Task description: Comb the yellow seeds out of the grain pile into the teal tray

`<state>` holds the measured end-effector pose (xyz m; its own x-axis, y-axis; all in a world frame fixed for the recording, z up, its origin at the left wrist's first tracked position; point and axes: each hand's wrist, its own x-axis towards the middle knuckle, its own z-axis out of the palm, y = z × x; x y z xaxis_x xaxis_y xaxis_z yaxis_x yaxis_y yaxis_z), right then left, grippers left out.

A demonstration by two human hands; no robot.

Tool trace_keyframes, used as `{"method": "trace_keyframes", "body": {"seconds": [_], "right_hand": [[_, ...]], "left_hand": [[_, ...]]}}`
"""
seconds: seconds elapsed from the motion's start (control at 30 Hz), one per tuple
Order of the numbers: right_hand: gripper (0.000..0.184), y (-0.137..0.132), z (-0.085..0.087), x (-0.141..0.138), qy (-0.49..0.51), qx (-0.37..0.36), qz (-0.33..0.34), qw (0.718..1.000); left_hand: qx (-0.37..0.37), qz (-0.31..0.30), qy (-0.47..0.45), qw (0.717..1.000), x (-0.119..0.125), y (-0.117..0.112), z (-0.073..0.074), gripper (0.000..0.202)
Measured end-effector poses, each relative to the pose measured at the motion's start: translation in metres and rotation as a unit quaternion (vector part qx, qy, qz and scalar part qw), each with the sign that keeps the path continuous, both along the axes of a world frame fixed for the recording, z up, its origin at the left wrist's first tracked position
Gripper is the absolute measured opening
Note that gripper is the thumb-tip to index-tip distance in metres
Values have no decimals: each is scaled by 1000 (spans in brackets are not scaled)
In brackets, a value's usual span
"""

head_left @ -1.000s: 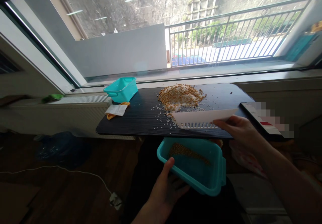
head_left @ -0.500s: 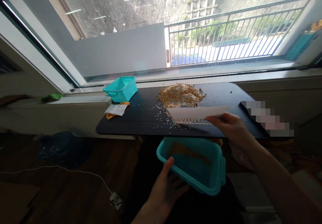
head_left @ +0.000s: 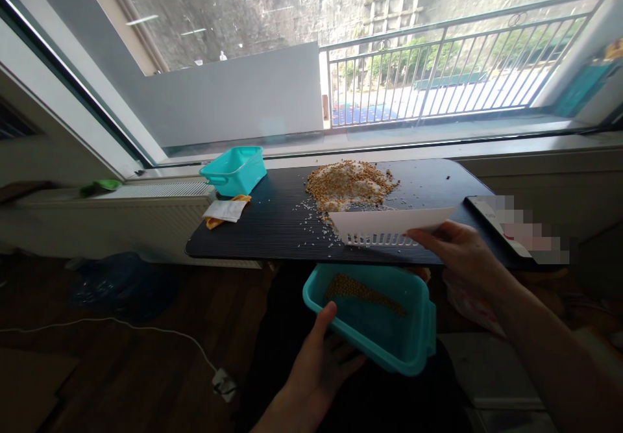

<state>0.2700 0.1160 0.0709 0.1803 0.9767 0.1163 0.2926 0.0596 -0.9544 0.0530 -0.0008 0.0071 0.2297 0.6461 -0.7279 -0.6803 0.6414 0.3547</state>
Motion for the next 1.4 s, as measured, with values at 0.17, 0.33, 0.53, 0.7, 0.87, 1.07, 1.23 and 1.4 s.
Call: {"method": "trace_keyframes", "body": {"seconds": [0.17, 0.33, 0.53, 0.7, 0.87, 1.07, 1.23, 1.4], "right_hand": [[37, 6, -3, -3, 7, -18, 4, 1000], [41, 6, -1, -6, -5, -21, 20, 1000], [34, 2, 13, -5, -9, -16, -21, 1000], [29, -5, 11, -5, 34, -38, 20, 998], [28, -6, 3, 5, 28, -59, -16, 998], [31, -2, 5, 10, 8, -20, -58, 998], [34, -1, 4, -8, 15, -13, -9, 1000], [29, 3, 0, -23, 15, -9, 24, 1000]], "left_hand": [[2, 0, 3, 1000, 0, 0, 0, 60], [-7, 2, 9, 1000, 0, 1, -2, 60], [-9, 5, 10, 1000, 1, 0, -1, 59], [-5, 7, 12, 1000, 1, 0, 1, 59], [-8, 5, 7, 1000, 1, 1, -1, 59], [-8, 6, 6, 1000, 1, 1, -1, 59], [-12, 3, 13, 1000, 1, 3, 0, 60], [-11, 5, 17, 1000, 1, 1, 0, 59]]}}
